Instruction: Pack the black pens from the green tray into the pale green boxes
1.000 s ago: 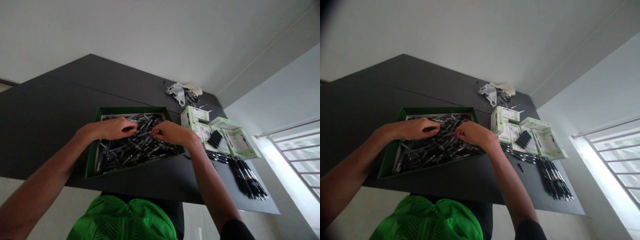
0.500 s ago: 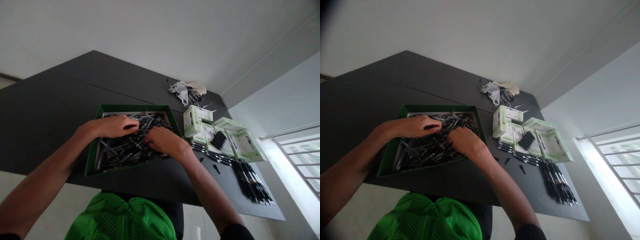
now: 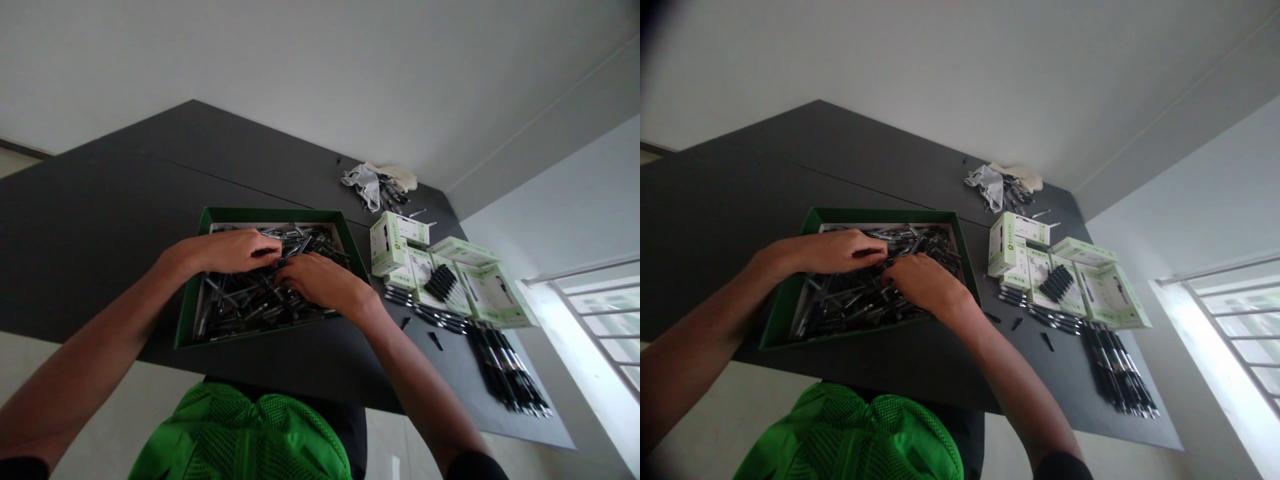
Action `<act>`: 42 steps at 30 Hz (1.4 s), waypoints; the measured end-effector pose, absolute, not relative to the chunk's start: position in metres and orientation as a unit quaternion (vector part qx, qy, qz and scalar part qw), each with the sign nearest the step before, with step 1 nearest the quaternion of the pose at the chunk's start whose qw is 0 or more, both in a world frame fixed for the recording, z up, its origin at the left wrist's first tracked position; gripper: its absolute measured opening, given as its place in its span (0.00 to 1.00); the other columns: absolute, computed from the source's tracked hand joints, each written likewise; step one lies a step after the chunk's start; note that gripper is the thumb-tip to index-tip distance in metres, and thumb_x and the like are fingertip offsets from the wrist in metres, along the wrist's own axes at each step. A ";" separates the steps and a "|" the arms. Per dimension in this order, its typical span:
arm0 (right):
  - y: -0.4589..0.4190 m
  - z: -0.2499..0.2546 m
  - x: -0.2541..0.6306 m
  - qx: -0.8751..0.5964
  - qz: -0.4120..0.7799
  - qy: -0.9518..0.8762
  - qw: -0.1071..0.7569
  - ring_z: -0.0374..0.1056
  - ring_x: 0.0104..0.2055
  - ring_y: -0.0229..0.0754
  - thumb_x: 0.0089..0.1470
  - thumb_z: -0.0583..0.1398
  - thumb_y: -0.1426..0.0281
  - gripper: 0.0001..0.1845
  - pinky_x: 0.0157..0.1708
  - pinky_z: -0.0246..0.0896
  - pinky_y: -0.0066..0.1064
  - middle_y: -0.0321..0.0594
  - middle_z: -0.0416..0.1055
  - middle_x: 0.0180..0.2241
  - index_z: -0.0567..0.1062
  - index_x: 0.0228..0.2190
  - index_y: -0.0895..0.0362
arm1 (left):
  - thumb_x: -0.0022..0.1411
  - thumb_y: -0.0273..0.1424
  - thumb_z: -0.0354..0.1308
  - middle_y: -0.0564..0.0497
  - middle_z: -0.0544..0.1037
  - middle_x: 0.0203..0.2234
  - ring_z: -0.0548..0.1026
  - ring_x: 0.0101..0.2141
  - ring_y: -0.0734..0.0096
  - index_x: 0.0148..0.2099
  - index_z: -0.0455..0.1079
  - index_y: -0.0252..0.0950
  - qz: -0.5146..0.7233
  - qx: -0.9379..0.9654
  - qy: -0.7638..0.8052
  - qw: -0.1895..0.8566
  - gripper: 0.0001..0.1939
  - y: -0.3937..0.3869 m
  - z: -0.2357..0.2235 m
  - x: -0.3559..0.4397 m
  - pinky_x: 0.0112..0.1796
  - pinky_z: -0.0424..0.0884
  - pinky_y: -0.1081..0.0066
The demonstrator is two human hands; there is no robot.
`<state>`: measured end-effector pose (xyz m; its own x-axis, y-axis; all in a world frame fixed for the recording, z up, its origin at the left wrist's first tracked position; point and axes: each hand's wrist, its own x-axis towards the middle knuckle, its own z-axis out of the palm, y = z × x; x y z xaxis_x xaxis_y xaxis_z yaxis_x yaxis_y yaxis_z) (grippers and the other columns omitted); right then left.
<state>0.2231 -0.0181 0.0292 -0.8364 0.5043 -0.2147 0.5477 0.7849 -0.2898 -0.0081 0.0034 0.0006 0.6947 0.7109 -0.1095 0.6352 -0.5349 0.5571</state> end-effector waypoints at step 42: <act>-0.019 0.097 0.326 0.398 -0.178 0.871 -0.226 0.68 0.32 0.38 0.75 0.52 0.56 0.19 0.36 0.58 0.31 0.35 0.76 0.34 0.73 0.54 0.55 | 0.78 0.42 0.46 0.49 0.79 0.31 0.75 0.31 0.67 0.38 0.71 0.38 0.048 0.876 0.380 0.292 0.20 0.003 0.004 -0.009 0.35 0.64 0.69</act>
<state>0.3258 -0.0195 0.0971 -0.5821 0.7731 0.2520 0.6128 0.6208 -0.4889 -0.0091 0.0034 0.0035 0.7062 0.6945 -0.1375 0.6384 -0.5406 0.5479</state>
